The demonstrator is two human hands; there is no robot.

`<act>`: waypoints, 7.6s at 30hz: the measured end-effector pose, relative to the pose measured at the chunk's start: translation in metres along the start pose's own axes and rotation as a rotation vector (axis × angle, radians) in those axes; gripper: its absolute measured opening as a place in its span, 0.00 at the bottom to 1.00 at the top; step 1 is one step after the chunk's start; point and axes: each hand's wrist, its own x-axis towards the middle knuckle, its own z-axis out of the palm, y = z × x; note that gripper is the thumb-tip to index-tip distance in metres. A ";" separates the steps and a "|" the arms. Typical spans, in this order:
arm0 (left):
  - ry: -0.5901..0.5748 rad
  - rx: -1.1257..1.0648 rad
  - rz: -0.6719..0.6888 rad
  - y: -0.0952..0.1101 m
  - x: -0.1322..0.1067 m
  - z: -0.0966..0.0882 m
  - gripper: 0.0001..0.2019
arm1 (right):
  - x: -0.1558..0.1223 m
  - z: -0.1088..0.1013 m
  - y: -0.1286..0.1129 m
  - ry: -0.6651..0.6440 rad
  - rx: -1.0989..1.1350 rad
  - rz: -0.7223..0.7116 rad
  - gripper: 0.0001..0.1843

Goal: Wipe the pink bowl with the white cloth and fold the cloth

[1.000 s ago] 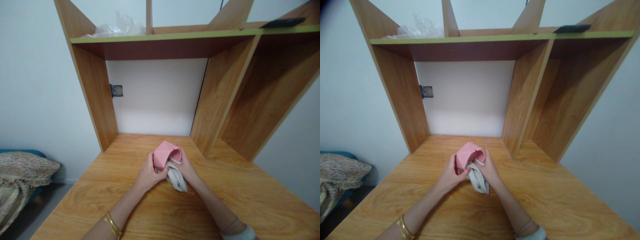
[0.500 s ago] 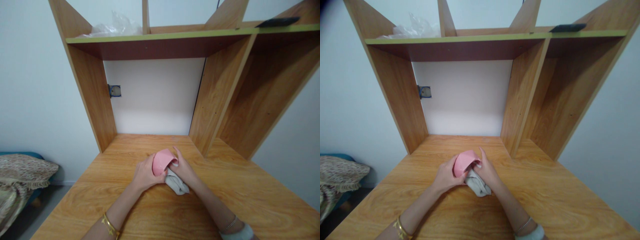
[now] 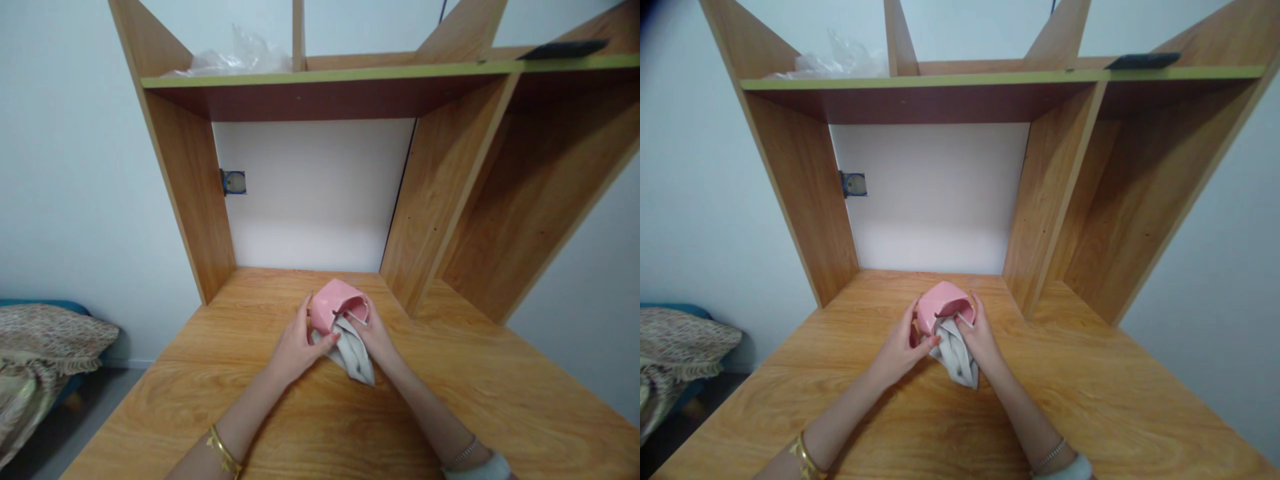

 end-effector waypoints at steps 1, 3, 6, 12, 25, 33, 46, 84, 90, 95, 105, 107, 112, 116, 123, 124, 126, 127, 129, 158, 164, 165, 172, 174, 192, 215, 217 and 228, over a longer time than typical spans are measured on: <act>-0.015 -0.029 0.017 0.001 -0.001 0.001 0.32 | 0.001 0.001 0.001 0.003 0.011 -0.002 0.30; -0.029 -0.071 0.049 0.002 -0.002 0.004 0.28 | 0.001 0.003 0.004 -0.008 0.017 0.003 0.28; -0.009 -0.056 0.034 0.003 -0.002 0.004 0.25 | 0.001 0.006 0.008 -0.025 0.008 0.013 0.28; 0.019 0.069 0.019 0.002 -0.001 -0.001 0.23 | 0.001 0.000 0.004 -0.071 -0.106 0.073 0.43; 0.024 0.118 -0.007 0.006 -0.001 -0.001 0.24 | -0.002 -0.010 -0.012 -0.116 -0.529 -0.014 0.42; 0.073 0.085 -0.098 -0.005 0.003 0.001 0.20 | -0.005 -0.006 -0.009 -0.190 -0.422 0.042 0.41; 0.352 -0.335 -0.440 -0.044 0.021 -0.005 0.15 | -0.011 -0.002 -0.008 -0.294 -0.436 0.041 0.41; 0.237 -0.660 -0.408 -0.031 0.020 0.005 0.21 | -0.003 -0.004 -0.002 -0.187 -0.334 -0.053 0.23; 0.155 -0.679 -0.339 -0.020 0.013 0.013 0.25 | -0.009 0.001 -0.007 -0.225 -0.178 -0.019 0.22; -0.069 -0.709 -0.212 -0.018 0.009 0.014 0.24 | -0.005 -0.007 -0.011 -0.063 -0.389 -0.035 0.22; -0.133 -0.321 -0.148 -0.031 0.011 0.005 0.10 | 0.018 -0.058 -0.003 0.222 -0.757 0.006 0.24; -0.135 -0.286 -0.150 -0.031 0.010 0.006 0.09 | 0.020 -0.065 -0.002 0.259 -0.823 0.016 0.24; -0.139 -0.225 -0.154 -0.035 0.011 0.006 0.11 | 0.022 -0.072 0.001 0.275 -0.925 0.039 0.24; -0.137 -0.198 -0.148 -0.038 0.014 0.004 0.12 | 0.022 -0.077 0.001 0.273 -0.978 0.063 0.23; -0.215 -0.149 -0.133 -0.036 0.014 -0.006 0.13 | 0.025 -0.081 0.001 0.291 -1.025 0.125 0.22; -0.242 -0.143 -0.127 -0.034 0.013 -0.009 0.12 | 0.026 -0.081 0.001 0.292 -1.025 0.134 0.22; -0.292 -0.130 -0.116 -0.031 0.012 -0.017 0.12 | 0.026 -0.080 0.001 0.293 -1.021 0.150 0.22; -0.314 -0.124 -0.111 -0.030 0.012 -0.021 0.12 | 0.026 -0.080 0.000 0.295 -1.015 0.156 0.22; -0.356 -0.121 -0.097 -0.027 0.013 -0.029 0.12 | 0.025 -0.080 -0.002 0.309 -1.001 0.167 0.23; -0.255 -0.562 -0.230 -0.035 0.016 -0.001 0.07 | -0.008 -0.029 -0.019 -0.666 -0.365 -0.084 0.07; -0.148 -0.627 -0.271 -0.037 0.015 0.005 0.11 | -0.008 -0.034 -0.013 -0.610 -0.306 -0.011 0.11; -0.134 -0.630 -0.277 -0.037 0.015 0.005 0.11 | -0.008 -0.034 -0.012 -0.592 -0.302 0.006 0.12; -0.128 -0.636 -0.296 -0.037 0.010 0.007 0.12 | -0.009 -0.034 -0.009 -0.445 -0.316 0.031 0.17; -0.146 -0.633 -0.292 -0.038 0.010 0.008 0.17 | -0.009 -0.033 -0.009 -0.410 -0.323 0.028 0.17; -0.155 -0.346 -0.138 -0.033 0.005 0.007 0.28 | -0.004 -0.039 0.006 -0.222 -0.553 -0.073 0.14; -0.137 0.201 0.024 -0.028 0.003 0.002 0.19 | 0.004 -0.077 -0.022 -0.471 -1.025 0.246 0.16; -0.115 0.200 0.023 -0.029 0.004 0.002 0.16 | 0.009 -0.093 -0.027 -0.457 -1.058 0.252 0.12; -0.164 0.300 0.021 -0.031 0.005 0.003 0.08 | 0.021 -0.130 -0.037 -0.237 -1.362 0.398 0.14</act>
